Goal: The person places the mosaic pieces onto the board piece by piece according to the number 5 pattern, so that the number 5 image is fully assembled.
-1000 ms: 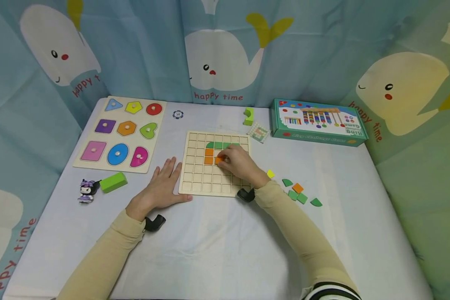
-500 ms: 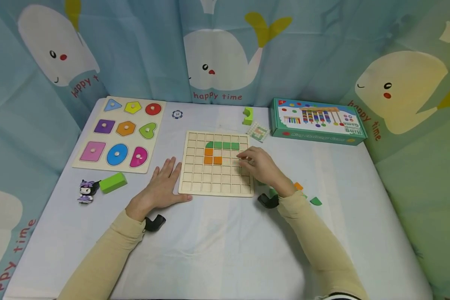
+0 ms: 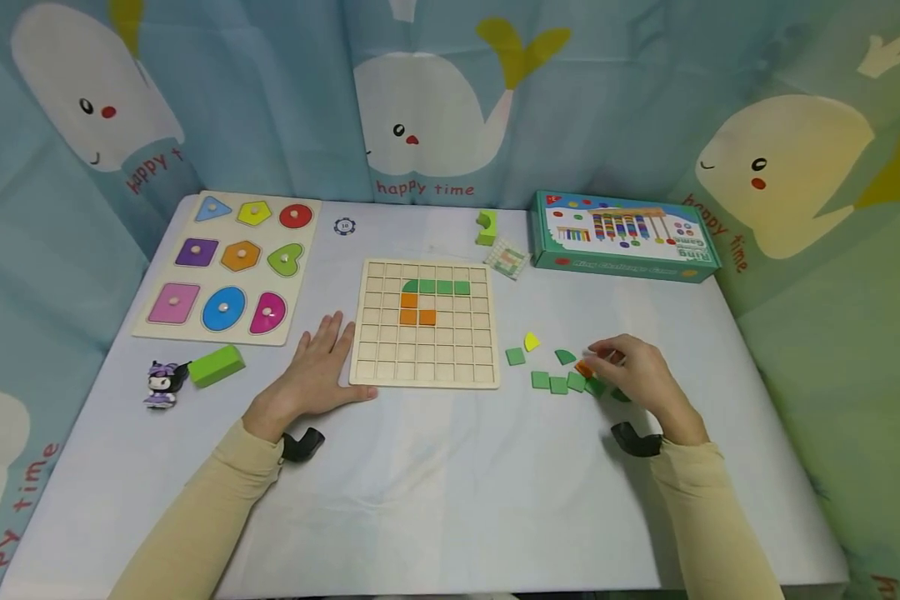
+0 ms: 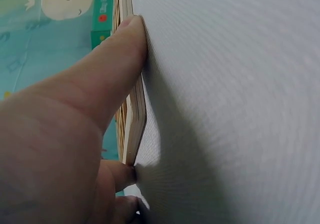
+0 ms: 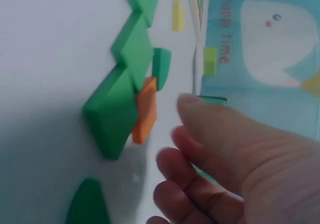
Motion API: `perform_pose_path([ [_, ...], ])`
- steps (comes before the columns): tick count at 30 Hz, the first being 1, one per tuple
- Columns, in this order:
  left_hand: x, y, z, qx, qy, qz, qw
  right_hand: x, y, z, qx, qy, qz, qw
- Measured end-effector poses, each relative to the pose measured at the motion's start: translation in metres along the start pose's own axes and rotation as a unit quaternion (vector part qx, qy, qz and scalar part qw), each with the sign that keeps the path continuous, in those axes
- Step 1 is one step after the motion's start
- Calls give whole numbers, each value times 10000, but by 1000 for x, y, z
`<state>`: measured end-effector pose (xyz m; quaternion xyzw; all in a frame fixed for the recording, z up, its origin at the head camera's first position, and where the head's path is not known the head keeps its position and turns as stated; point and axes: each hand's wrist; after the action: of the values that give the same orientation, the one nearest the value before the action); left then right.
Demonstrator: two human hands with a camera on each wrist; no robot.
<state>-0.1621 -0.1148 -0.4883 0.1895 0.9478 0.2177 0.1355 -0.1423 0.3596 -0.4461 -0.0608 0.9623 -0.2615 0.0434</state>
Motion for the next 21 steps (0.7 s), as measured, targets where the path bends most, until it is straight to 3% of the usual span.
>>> perform_pose_path([
  [9, 0, -1, 0, 63, 60, 28, 10000, -3, 9, 4, -80, -288, 314, 9991],
  [21, 1, -2, 1, 73, 6, 19, 10000, 2, 3, 11, -391, 10, 218, 9990],
])
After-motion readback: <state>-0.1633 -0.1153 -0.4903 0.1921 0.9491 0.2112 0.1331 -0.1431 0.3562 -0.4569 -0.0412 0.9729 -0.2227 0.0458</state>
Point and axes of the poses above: each hand's wrist, its own x-axis towards the middle knuckle, its own z-axis out of the palm, y = z × x, and after that the axes turned 1 degree about -x, right-handed
